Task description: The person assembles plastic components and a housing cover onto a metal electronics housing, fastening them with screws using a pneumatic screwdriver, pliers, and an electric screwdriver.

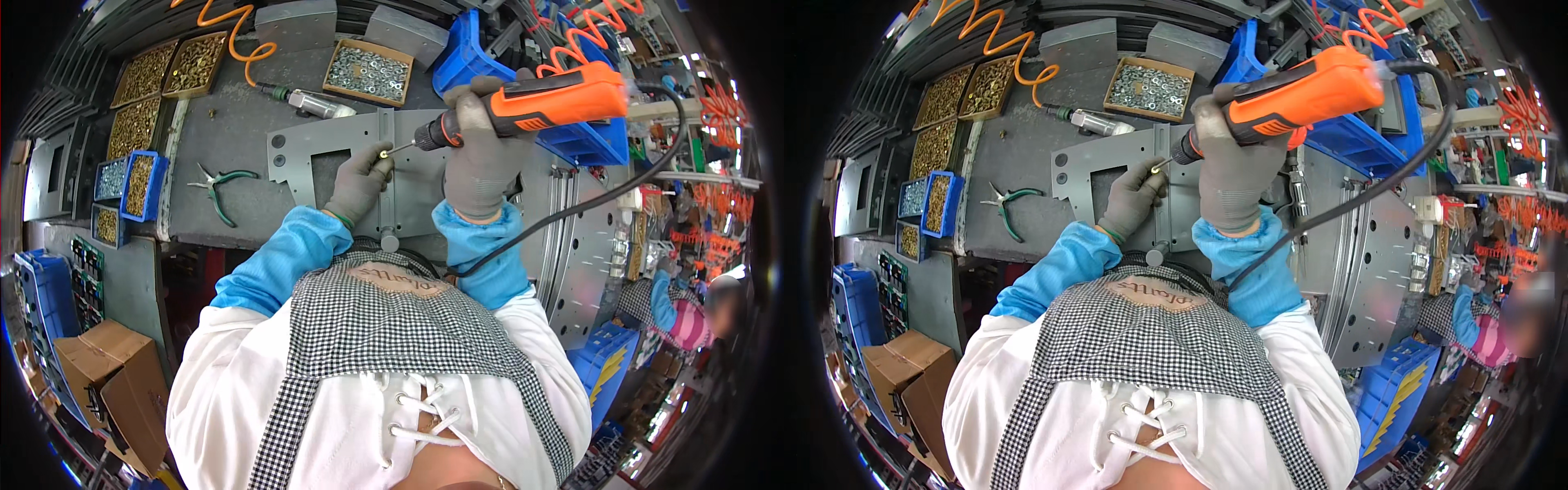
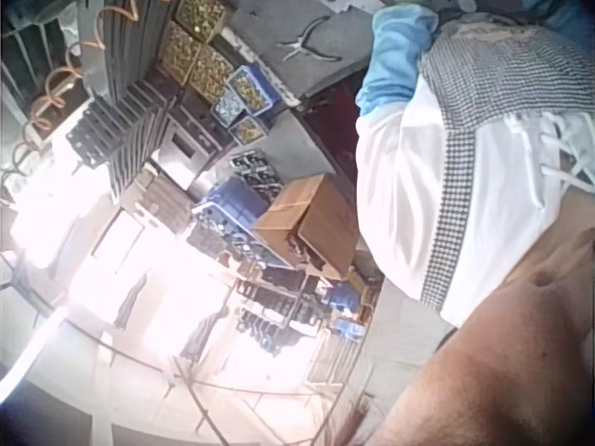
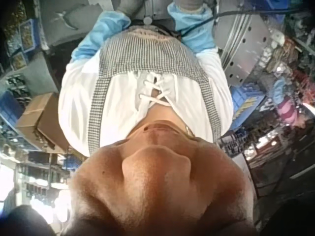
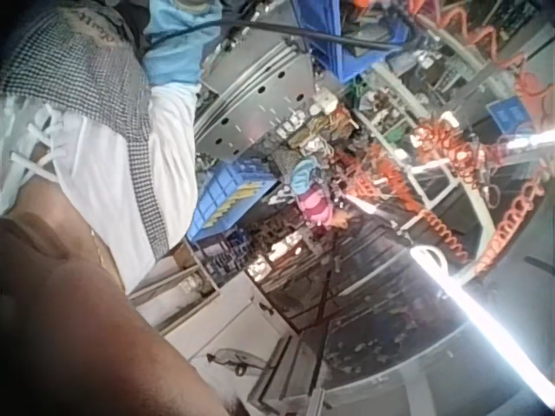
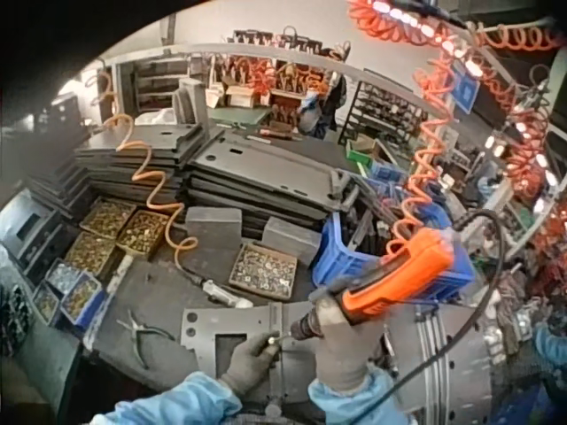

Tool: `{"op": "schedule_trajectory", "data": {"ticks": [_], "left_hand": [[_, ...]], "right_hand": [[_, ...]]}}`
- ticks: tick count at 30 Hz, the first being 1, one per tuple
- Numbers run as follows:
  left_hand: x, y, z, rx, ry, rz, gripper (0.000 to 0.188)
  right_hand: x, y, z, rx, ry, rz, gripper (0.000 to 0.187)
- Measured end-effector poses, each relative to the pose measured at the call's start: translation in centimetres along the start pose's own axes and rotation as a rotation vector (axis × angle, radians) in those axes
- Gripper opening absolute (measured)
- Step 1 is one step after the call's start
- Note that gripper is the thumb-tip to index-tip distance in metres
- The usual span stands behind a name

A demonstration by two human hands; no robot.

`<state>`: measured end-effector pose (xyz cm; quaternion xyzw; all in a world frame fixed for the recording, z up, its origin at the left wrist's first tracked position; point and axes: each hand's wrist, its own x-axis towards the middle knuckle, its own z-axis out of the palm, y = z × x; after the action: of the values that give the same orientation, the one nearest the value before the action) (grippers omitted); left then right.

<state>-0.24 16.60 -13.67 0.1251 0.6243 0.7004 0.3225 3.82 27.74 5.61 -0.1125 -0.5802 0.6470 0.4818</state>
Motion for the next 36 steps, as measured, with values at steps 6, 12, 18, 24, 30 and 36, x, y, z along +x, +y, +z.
{"op": "schedule_trajectory", "data": {"ticks": [6, 12, 18, 24, 30, 36], "left_hand": [[-0.6, 0.0, -0.5, 0.025, -0.018, 0.034, 0.031], [-0.4, 0.1, -0.7, 0.163, 0.003, 0.1, 0.031], [-0.8, -0.3, -0.8, 0.148, 0.022, 0.063, 0.03], [-0.8, -0.1, -0.9, 0.206, 0.054, 0.094, 0.026], [-0.4, 1.3, -1.6, 0.451, 0.149, 0.289, 0.024], [0.9, 2.3, -3.0, 0.431, 0.088, 0.145, 0.026]], "right_hand": [[-1.0, 2.1, -0.9, -0.238, -0.083, 0.07, 0.065], [-1.5, 2.4, -0.6, 0.008, 0.078, 0.002, 0.04], [-1.8, 3.0, -0.6, -0.144, 0.041, -0.003, 0.041], [-1.9, 2.4, -0.4, -0.202, 0.007, 0.091, 0.043], [-1.9, 3.1, -1.4, 0.168, -0.078, 0.195, 0.029], [-2.4, 0.5, -2.7, -0.254, -0.335, 0.188, 0.025]]}}
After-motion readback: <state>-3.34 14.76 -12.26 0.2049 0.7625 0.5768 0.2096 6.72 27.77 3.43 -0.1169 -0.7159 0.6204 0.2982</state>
